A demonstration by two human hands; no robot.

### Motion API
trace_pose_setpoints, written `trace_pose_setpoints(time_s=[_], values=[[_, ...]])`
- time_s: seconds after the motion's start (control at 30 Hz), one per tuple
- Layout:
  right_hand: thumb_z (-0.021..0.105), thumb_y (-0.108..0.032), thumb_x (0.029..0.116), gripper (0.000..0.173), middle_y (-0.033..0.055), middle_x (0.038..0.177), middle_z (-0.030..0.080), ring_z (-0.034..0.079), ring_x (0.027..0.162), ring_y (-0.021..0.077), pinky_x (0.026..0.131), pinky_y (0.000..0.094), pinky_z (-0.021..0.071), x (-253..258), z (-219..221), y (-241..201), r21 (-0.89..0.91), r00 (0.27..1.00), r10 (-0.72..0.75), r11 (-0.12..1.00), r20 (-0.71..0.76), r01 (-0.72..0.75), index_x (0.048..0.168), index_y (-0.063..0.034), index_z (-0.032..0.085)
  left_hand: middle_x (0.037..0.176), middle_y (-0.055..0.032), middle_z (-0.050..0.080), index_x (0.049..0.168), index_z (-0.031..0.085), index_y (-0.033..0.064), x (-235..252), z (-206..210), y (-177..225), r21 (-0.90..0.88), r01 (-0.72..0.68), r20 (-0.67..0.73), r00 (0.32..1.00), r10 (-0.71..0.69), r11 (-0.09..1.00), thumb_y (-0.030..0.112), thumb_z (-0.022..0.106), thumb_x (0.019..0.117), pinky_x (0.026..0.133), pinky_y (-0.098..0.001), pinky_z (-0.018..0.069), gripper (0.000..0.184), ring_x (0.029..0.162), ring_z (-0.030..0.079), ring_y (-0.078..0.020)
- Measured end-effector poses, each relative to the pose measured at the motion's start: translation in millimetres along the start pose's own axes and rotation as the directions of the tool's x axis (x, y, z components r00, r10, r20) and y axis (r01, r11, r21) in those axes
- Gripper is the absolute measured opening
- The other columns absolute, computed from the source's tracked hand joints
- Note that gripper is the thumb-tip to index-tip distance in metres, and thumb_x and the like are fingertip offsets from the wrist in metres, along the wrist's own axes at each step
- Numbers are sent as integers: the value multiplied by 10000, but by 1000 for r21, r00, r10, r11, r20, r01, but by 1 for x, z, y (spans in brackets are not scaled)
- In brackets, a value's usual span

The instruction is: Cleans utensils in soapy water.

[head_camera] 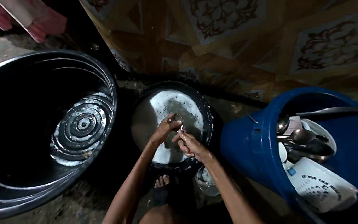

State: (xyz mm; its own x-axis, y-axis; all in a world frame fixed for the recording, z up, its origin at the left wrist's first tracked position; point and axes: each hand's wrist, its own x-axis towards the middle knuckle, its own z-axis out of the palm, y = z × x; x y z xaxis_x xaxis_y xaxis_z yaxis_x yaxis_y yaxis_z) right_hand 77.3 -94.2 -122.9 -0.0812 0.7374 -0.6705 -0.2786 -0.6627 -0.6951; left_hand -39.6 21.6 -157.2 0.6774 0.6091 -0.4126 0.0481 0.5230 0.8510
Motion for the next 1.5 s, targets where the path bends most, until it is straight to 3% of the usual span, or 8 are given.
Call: trace_pose_setpoints(time_s=[0.1,0.3,0.5,0.7,0.97,1.13,1.37,1.5], values=[[239,-362,1129,453,-100,554,402,289,380,-13,363,148,264,-2,-6,0,31,997,42,999,64,-44,1225,-75,576,841,-7,650,1108,617,-26,-1,8,3,80,-38,-119,992,47,996,91,555,1043,707,-233,554,148,715,624,-46],[360,-232,1121,314,-70,654,410,323,457,0,423,155,295,20,-1,5,-99,981,-40,995,-189,21,1166,-12,579,883,-138,625,1013,658,-64,14,-5,-14,396,53,-253,966,53,917,418,235,1130,808,-372,503,651,811,592,-173],[350,-198,1121,448,321,1379,553,562,1272,384,1105,492,412,85,-13,33,-411,906,-138,910,-401,-43,1413,112,488,1237,-240,602,1387,516,-61,17,-17,-56,255,246,-235,954,-187,935,444,184,1130,946,-425,497,657,1055,604,-259],[328,-255,1129,384,-13,715,455,415,549,51,522,211,393,68,19,29,-59,940,-136,991,-312,124,1303,32,515,732,-9,605,1017,608,13,10,-7,-35,-38,206,-165,964,-210,978,233,408,1108,607,-256,521,311,618,581,-79],[276,-215,1126,406,-36,662,522,530,518,42,520,208,510,7,27,5,-61,947,-273,962,-169,266,1200,65,561,852,-53,712,1067,607,6,18,-9,43,-57,-41,-209,977,28,998,201,423,1106,774,-297,578,271,784,697,-130],[328,-138,1100,374,74,990,712,681,730,105,725,274,589,-15,15,1,-2,926,-355,934,-128,357,1387,73,440,877,-117,743,1192,601,-65,0,10,62,-42,52,-64,996,-54,998,167,392,1112,756,-285,579,323,768,715,-150],[406,-170,1108,299,65,783,689,678,620,127,610,269,594,-22,13,-23,74,895,-258,950,-363,303,1140,71,579,866,-91,733,1128,593,-50,-2,26,56,-34,21,-38,999,-22,999,111,450,1091,821,-292,578,219,811,712,-139],[321,-313,1128,453,-11,676,581,521,486,45,475,201,477,-20,26,-24,18,934,-190,978,-303,205,1244,45,572,890,-46,706,1188,592,-13,-7,30,52,82,7,-77,997,-1,997,167,477,1089,778,-251,528,235,798,648,-83]])
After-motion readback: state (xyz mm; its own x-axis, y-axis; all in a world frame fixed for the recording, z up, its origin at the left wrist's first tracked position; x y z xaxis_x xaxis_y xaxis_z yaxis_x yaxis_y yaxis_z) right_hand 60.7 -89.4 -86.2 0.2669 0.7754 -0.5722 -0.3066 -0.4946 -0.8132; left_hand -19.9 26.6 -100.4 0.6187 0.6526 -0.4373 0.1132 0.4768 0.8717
